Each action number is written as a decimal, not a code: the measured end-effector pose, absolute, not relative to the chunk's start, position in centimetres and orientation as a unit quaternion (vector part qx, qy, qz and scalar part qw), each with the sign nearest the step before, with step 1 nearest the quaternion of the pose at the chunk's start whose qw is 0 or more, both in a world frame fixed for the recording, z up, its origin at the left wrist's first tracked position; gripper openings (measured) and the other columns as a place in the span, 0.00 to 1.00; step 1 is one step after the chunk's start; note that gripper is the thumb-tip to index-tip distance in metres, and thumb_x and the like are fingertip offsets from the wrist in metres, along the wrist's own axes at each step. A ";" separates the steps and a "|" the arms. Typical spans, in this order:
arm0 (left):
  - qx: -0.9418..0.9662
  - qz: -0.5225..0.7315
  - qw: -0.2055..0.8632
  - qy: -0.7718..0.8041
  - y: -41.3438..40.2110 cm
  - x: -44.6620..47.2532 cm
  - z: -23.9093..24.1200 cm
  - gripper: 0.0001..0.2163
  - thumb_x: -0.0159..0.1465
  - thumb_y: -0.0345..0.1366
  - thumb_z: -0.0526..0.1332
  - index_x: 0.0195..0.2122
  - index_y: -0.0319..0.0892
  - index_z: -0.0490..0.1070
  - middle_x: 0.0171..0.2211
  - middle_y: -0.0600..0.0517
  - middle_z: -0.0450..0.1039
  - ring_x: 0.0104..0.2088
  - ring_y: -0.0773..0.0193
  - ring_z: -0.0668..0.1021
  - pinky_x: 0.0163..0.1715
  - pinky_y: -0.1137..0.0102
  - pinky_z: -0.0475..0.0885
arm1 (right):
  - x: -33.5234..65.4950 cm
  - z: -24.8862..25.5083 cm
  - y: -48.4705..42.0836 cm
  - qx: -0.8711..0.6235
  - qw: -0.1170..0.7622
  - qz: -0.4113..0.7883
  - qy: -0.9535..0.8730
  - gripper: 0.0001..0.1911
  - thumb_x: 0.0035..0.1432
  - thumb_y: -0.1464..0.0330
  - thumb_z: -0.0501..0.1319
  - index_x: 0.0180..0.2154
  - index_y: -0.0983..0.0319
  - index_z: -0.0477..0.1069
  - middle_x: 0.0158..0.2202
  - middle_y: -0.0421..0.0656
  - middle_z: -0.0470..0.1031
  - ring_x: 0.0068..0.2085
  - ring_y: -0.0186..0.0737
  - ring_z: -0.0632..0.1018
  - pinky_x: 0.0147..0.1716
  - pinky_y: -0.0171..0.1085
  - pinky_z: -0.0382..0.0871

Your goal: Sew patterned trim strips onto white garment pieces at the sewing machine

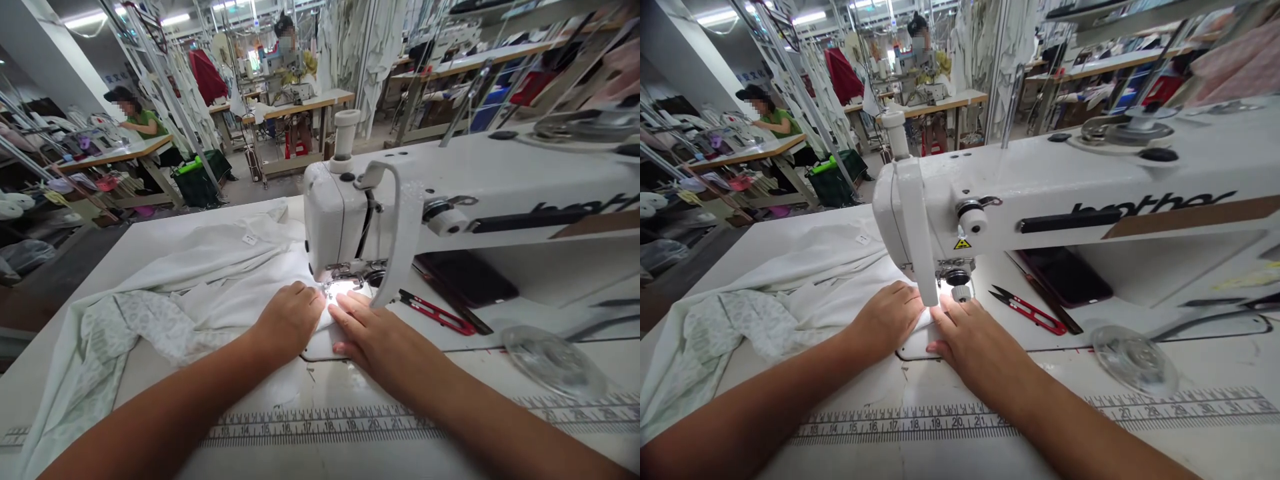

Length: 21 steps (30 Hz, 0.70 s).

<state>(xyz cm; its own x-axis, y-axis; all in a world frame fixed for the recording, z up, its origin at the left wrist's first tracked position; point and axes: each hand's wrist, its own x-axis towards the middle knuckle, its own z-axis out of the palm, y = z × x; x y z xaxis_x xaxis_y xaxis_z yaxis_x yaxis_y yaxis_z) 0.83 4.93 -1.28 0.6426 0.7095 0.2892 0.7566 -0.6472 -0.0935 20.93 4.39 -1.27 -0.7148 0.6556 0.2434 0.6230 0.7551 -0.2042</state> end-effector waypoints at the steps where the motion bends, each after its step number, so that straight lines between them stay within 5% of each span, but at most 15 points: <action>1: -0.899 -0.116 0.106 -0.408 4.9 0.8 -1.3 0.08 0.67 0.30 0.53 0.30 0.40 0.68 0.32 0.49 0.70 0.36 0.58 0.70 0.38 0.64 0.71 | 20.9 -1.3 4.4 -0.347 0.150 0.051 -0.924 0.22 0.60 0.65 0.63 0.54 0.68 0.67 0.55 0.57 0.69 0.53 0.58 0.72 0.44 0.53 0.73; 13: -0.898 -0.113 0.099 -0.413 4.6 1.0 -1.2 0.08 0.65 0.26 0.53 0.30 0.40 0.67 0.28 0.50 0.67 0.34 0.58 0.70 0.36 0.64 0.71 | 20.8 -0.6 4.3 -0.355 0.124 0.056 -0.925 0.08 0.60 0.67 0.62 0.40 0.65 0.73 0.57 0.56 0.69 0.54 0.58 0.72 0.46 0.54 0.73; 21: -0.900 -0.143 0.077 -0.405 5.0 0.8 -1.2 0.06 0.63 0.26 0.54 0.32 0.38 0.69 0.29 0.49 0.69 0.35 0.57 0.71 0.36 0.63 0.72 | 20.6 0.1 4.6 -0.344 0.146 0.067 -0.925 0.19 0.59 0.70 0.63 0.51 0.69 0.68 0.50 0.55 0.74 0.47 0.54 0.76 0.43 0.51 0.72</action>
